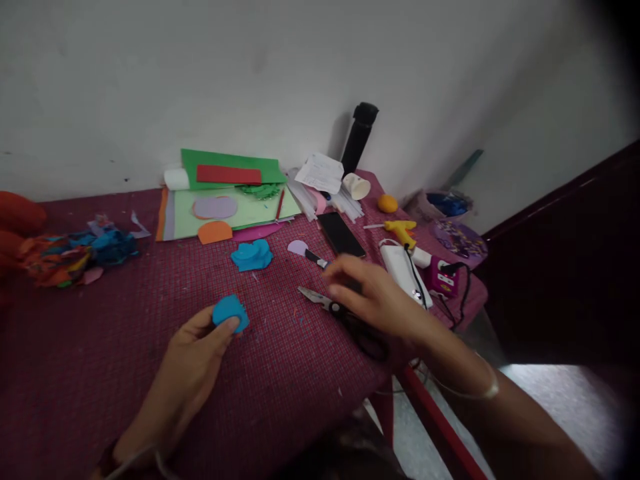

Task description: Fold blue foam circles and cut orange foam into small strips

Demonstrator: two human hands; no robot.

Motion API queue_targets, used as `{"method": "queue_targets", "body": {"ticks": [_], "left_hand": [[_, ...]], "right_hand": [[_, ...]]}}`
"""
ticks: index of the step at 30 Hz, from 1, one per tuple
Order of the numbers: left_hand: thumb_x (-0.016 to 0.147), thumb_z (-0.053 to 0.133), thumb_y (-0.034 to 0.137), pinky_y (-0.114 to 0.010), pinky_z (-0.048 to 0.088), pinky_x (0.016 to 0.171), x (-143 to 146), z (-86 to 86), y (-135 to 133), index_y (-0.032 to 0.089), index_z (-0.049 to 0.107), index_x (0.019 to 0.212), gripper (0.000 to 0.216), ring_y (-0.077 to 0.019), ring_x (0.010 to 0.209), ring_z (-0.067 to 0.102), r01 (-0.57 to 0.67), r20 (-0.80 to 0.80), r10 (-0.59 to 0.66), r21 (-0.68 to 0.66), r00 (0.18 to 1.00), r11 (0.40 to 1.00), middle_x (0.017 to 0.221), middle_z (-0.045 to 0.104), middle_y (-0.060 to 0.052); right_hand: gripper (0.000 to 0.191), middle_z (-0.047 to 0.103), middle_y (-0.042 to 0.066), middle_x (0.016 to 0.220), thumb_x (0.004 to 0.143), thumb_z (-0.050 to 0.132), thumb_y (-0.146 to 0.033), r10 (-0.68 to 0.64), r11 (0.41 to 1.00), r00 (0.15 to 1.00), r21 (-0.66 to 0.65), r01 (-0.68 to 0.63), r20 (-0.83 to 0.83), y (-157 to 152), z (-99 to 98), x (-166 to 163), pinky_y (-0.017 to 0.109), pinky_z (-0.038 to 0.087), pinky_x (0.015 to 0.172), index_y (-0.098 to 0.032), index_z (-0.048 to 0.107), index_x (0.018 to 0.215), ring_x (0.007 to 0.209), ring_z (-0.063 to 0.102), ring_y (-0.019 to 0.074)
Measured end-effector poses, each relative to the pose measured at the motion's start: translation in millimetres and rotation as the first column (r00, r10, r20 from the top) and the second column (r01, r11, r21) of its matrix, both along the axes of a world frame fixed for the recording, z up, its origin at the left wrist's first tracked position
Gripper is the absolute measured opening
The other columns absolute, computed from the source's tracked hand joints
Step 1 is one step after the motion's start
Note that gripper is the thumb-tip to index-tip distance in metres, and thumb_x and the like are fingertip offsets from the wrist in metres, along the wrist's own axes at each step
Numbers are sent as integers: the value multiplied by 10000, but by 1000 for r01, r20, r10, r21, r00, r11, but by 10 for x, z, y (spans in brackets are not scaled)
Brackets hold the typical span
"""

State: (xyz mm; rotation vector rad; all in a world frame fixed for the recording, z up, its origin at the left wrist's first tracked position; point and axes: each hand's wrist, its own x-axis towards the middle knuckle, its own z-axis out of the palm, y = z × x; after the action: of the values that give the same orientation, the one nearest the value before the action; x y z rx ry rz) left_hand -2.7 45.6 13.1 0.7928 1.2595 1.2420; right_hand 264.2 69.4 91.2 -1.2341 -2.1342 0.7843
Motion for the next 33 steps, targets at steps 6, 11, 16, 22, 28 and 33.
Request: {"method": "queue_targets", "body": {"ticks": [6,11,16,22,28,33], "left_hand": [[677,743,244,-263,512,630,-31,-51,-25,188,714,762,106,-132,647,593,30,-114,-21,70,993,997,698,674,6],[775,669,218,-312,522,767,-33,29,-67,211,723,842,86,-174,830,637,182,-412,-50,288,910,940,878,701,-28],[814,602,139,-385,516,865,3,144,-119,234,732,862,168,-207,919,654,385,-567,-48,493,822,780,892,739,-43],[822,567,95,-379,521,849,25,212,-185,250,716,904,230,-198,897,656,474,-604,-53,566,796,675,875,736,-33],[830,579,164,-318,533,759,54,231,-238,210,683,880,124,-186,824,655,401,-569,-94,443,817,802,862,699,-39],[845,560,150,-308,537,750,47,189,-230,241,667,916,157,-183,835,658,402,-511,-145,440,848,803,879,698,-26]], "right_hand": [[361,593,109,1120,805,575,-123,-127,991,874,32,127,469,-621,-600,544,429,488,913,-206,588,1157,1011,593,247],[436,620,122,1122,782,549,-113,-182,981,844,156,118,505,-666,-745,587,444,504,915,-198,587,1208,1022,610,270],[555,690,77,1041,743,564,-104,-46,994,893,-68,85,448,-490,-474,579,363,530,818,-225,549,1285,894,669,233],[700,522,93,1350,789,682,-283,134,961,990,-237,-142,-48,-555,-251,437,367,457,976,-262,366,1414,1202,535,228],[722,579,76,1134,692,705,-157,193,981,980,-36,-192,37,-643,-123,168,382,450,903,-274,464,1362,1039,555,234],[684,577,43,968,697,618,-92,213,976,973,24,-215,85,-586,-121,83,336,449,767,-254,494,1350,866,546,190]]}}
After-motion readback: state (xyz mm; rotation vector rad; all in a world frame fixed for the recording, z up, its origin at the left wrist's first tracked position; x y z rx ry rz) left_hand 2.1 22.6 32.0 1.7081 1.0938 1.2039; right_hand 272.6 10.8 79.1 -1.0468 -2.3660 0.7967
